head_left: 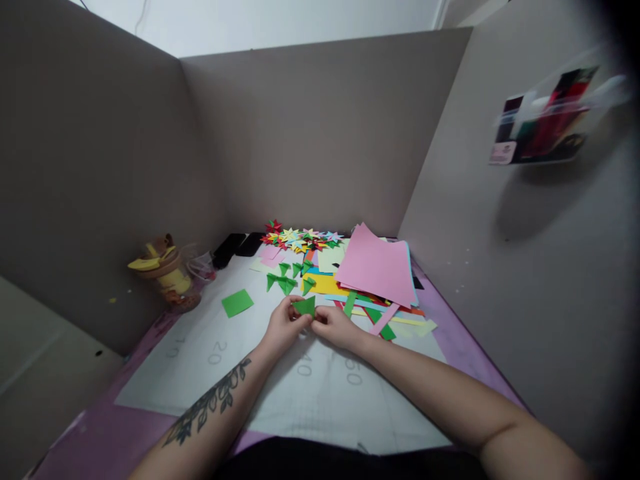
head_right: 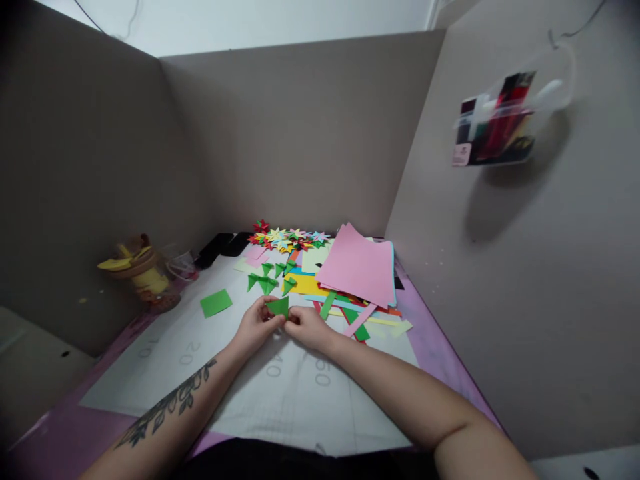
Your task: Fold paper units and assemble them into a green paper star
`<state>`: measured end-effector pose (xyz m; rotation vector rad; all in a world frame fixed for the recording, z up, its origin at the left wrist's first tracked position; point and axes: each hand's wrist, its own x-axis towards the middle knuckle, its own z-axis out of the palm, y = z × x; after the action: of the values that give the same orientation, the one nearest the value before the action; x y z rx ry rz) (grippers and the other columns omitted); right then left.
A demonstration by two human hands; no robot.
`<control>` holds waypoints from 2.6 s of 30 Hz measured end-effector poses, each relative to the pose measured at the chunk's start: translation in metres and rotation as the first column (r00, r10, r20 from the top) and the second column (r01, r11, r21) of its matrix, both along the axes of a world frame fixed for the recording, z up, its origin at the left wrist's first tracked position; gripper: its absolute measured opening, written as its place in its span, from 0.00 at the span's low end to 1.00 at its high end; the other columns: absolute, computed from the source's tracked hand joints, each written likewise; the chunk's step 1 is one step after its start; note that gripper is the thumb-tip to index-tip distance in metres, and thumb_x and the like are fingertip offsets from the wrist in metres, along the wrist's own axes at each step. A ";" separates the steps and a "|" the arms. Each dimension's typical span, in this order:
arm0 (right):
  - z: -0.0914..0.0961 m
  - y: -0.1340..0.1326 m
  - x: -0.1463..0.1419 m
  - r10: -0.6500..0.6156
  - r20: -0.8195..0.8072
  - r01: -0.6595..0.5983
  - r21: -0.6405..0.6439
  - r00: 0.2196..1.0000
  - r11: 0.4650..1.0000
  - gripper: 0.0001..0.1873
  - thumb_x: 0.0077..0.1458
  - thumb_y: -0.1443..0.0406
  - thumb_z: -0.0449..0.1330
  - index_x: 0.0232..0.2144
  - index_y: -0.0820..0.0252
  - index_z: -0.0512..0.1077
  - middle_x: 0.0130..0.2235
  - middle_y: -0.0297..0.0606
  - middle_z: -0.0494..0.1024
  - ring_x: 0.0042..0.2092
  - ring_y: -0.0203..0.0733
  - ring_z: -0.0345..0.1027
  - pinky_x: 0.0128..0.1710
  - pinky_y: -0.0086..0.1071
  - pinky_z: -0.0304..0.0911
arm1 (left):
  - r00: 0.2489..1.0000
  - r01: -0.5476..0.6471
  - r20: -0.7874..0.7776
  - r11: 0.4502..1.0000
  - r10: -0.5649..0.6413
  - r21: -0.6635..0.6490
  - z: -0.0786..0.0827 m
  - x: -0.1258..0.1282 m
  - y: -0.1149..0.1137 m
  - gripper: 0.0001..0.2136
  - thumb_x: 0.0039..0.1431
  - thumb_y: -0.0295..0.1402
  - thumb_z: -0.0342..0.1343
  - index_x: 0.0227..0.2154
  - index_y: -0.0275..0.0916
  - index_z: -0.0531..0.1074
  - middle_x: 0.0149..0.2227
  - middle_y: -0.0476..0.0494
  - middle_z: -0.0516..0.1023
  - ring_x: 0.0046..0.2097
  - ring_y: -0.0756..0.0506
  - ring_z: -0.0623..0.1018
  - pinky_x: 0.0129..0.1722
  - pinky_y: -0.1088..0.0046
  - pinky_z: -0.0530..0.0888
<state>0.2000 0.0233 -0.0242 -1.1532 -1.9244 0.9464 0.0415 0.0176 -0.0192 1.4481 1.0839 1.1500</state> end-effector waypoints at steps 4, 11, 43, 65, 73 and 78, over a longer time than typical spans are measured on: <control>-0.002 0.001 0.000 0.014 -0.004 -0.014 -0.019 1.000 1.000 0.10 0.45 0.64 0.53 0.17 0.61 0.59 0.18 0.27 0.60 0.22 0.29 0.52 0.20 0.24 0.46 | 0.999 -0.006 0.037 1.000 0.007 -0.011 -0.001 0.001 0.000 0.19 0.45 0.32 0.59 0.40 0.37 0.63 0.23 0.53 0.70 0.24 0.53 0.70 0.22 0.80 0.63; 0.000 0.001 -0.001 0.001 -0.031 -0.003 -0.052 1.000 0.999 0.09 0.43 0.66 0.53 0.16 0.61 0.58 0.18 0.26 0.59 0.22 0.29 0.51 0.21 0.24 0.46 | 0.996 -0.080 0.032 0.997 0.081 -0.016 0.004 0.004 -0.002 0.20 0.43 0.32 0.60 0.41 0.36 0.65 0.19 0.56 0.67 0.21 0.54 0.68 0.21 0.81 0.61; 0.000 0.001 0.000 0.077 -0.114 -0.090 -0.109 0.991 0.990 0.03 0.47 0.67 0.53 0.24 0.61 0.64 0.22 0.28 0.64 0.24 0.31 0.55 0.24 0.24 0.51 | 0.945 -0.290 0.141 0.956 0.294 -0.051 0.014 -0.003 0.005 0.20 0.41 0.34 0.60 0.36 0.40 0.59 0.18 0.60 0.65 0.19 0.55 0.65 0.21 0.81 0.59; 0.013 -0.001 0.008 0.194 -0.314 -0.224 -0.062 0.929 0.973 0.07 0.52 0.61 0.52 0.30 0.60 0.64 0.29 0.32 0.62 0.31 0.34 0.56 0.31 0.27 0.55 | 0.988 -0.066 -0.123 0.977 0.092 0.205 0.023 -0.003 -0.008 0.05 0.43 0.30 0.59 0.25 0.38 0.70 0.27 0.49 0.73 0.30 0.50 0.71 0.32 0.76 0.67; 0.010 -0.001 0.006 0.188 -0.396 -0.229 -0.058 0.899 0.972 0.06 0.49 0.63 0.55 0.29 0.60 0.62 0.30 0.31 0.62 0.32 0.34 0.57 0.34 0.28 0.56 | 0.992 -0.093 -0.072 0.977 0.108 0.190 0.023 -0.002 -0.009 0.11 0.43 0.29 0.59 0.31 0.38 0.67 0.30 0.50 0.71 0.30 0.50 0.71 0.31 0.76 0.67; 0.015 -0.002 0.006 0.152 -0.351 -0.172 -0.027 0.924 0.985 0.08 0.50 0.61 0.55 0.27 0.60 0.63 0.30 0.32 0.63 0.33 0.35 0.58 0.33 0.28 0.56 | 0.994 -0.074 -0.062 0.983 0.085 0.168 0.021 -0.002 -0.008 0.11 0.44 0.29 0.58 0.33 0.38 0.66 0.29 0.49 0.72 0.29 0.51 0.71 0.30 0.76 0.67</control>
<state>0.2061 0.0215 -0.0095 -0.7989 -1.7290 1.2142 0.0394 0.0093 0.0020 1.5959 1.1240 1.2803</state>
